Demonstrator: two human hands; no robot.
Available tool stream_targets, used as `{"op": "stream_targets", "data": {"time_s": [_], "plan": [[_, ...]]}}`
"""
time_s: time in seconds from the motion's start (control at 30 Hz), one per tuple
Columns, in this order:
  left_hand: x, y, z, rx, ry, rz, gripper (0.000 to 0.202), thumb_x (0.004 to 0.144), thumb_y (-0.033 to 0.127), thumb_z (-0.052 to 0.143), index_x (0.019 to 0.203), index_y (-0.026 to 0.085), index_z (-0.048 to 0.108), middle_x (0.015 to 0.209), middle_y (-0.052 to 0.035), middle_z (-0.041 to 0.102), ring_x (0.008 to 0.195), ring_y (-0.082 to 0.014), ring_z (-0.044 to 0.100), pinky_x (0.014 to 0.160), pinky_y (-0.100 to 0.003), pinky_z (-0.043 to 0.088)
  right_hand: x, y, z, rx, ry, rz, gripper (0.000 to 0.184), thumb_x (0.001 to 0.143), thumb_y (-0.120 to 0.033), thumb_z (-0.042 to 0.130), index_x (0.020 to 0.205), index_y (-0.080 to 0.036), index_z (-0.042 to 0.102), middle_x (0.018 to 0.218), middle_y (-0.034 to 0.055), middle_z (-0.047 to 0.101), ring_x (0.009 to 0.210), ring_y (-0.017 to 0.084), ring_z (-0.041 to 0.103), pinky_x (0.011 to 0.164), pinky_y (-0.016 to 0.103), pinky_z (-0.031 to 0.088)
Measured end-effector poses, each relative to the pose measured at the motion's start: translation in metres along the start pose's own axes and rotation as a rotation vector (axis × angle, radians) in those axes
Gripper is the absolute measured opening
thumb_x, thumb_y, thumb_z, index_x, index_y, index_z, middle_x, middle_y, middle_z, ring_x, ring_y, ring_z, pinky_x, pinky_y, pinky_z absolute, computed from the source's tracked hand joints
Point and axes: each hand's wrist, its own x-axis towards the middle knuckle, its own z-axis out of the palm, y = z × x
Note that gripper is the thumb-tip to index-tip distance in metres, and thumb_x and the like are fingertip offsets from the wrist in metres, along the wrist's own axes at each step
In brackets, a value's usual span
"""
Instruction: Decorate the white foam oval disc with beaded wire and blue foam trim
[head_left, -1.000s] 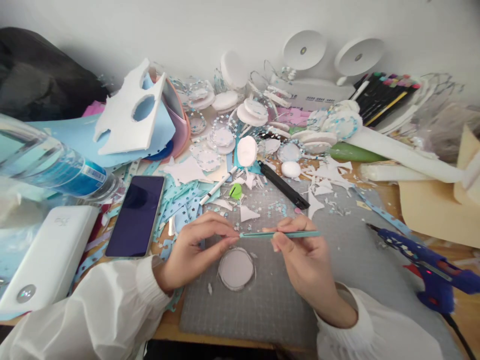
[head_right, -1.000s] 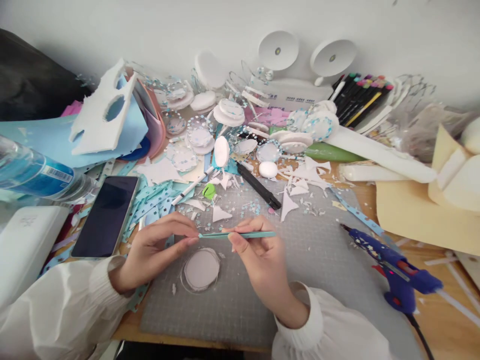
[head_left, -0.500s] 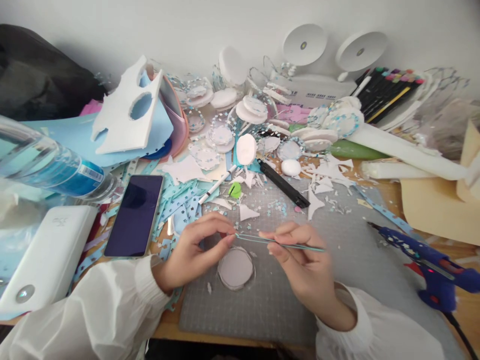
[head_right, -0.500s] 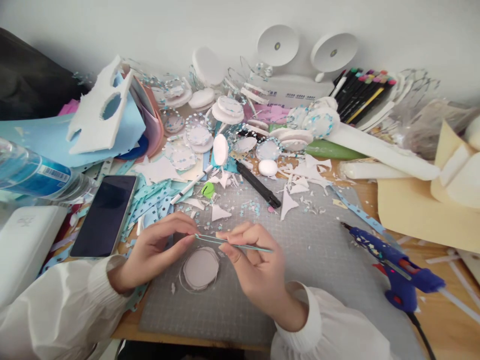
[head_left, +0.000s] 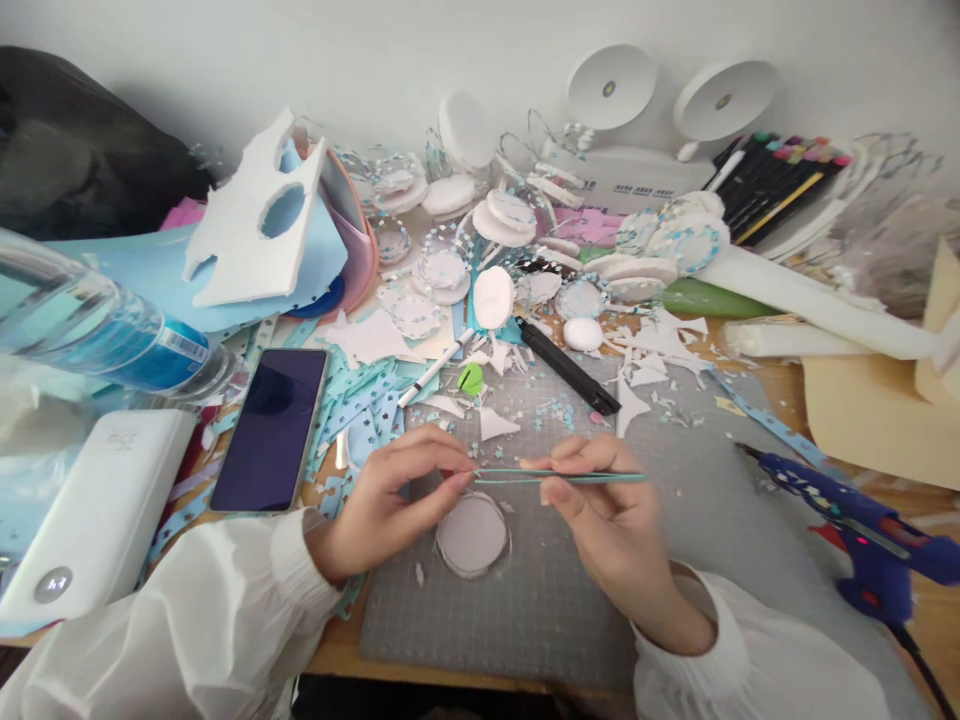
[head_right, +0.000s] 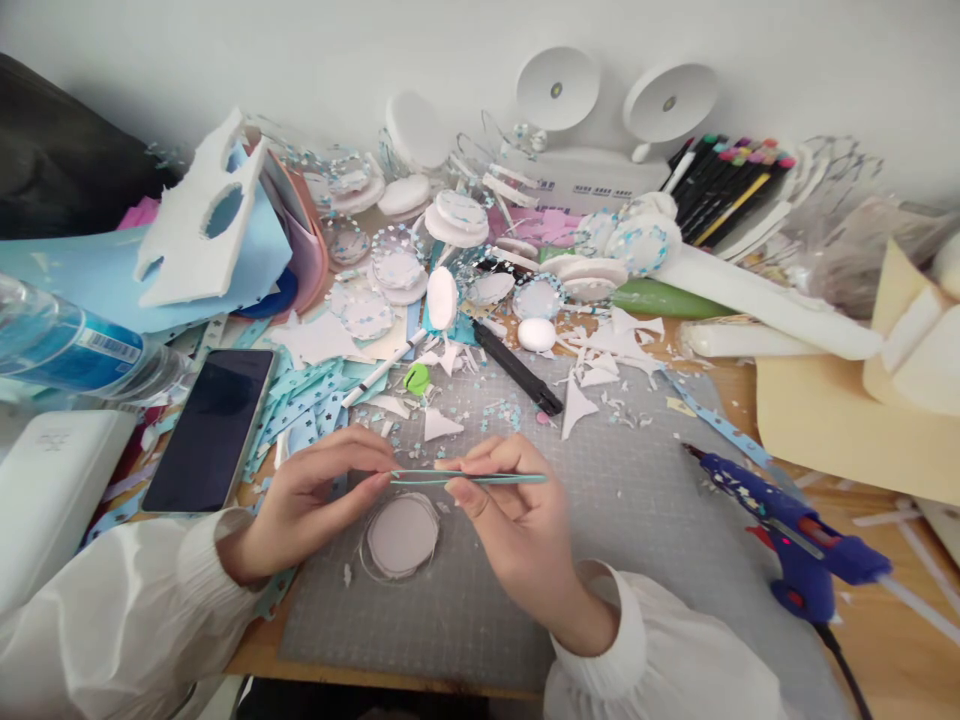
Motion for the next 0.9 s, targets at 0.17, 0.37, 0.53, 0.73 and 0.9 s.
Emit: {"op": "stream_targets", "data": {"time_s": [0.17,0.37,0.53,0.73,0.9], "plan": [[0.0,-0.0001,0.0002,0.012,0.006,-0.01,0.01,0.088,0.007,0.063,0.088,0.014,0.069,0.085,-0.006,0.07,0.082,-0.0138,0.065,0.075,-0.023,0.052,0.0,0.0002,-0.0008,0.03,-0.007,0.007,0.008,0.086,-0.022,0.072,0.087,-0.025,0.065,0.078,-0.0014,0.062,0.072,0.012,0.068,0.068,0.028,0.062],[0.0008,-0.0005,0.0004,-0.004,-0.003,0.022,0.01,0.088,0.007,0.063,0.089,0.014,0.069,0.086,-0.0064,0.069,0.082,-0.0137,0.065,0.075,-0.022,0.052,0.0009,-0.0002,-0.0007,0.005,0.005,-0.002,0.007,0.086,-0.023,0.071,0.087,-0.025,0.065,0.078,-0.0013,0.062,0.074,0.012,0.068,0.061,0.024,0.059],[0.0005,-0.0003,0.0004,-0.009,-0.007,0.029,0.011,0.087,0.005,0.063,0.09,0.014,0.069,0.086,-0.0066,0.069,0.083,-0.0138,0.065,0.076,-0.023,0.053,0.0004,0.0005,-0.0018,-0.013,0.008,0.014,0.008,0.086,-0.024,0.071,0.086,-0.024,0.063,0.079,-0.001,0.062,0.074,0.013,0.068,0.062,0.025,0.059],[0.0003,0.0006,0.0003,-0.035,-0.028,0.052,0.014,0.085,0.002,0.063,0.091,0.013,0.069,0.086,-0.0072,0.069,0.084,-0.0142,0.065,0.076,-0.023,0.053,0.0019,0.0015,-0.0027,0.008,0.009,0.034,0.01,0.085,-0.025,0.072,0.086,-0.024,0.063,0.078,-0.0014,0.062,0.074,0.013,0.068,0.06,0.024,0.057],[0.0008,-0.0003,0.0003,-0.025,-0.023,0.042,0.013,0.085,0.003,0.063,0.09,0.013,0.069,0.087,-0.0075,0.069,0.083,-0.0139,0.065,0.076,-0.023,0.053,0.0008,0.0016,-0.0043,0.07,-0.028,0.064,0.009,0.086,-0.02,0.072,0.087,-0.025,0.064,0.078,-0.0037,0.063,0.068,0.007,0.064,0.065,0.021,0.056]]}}
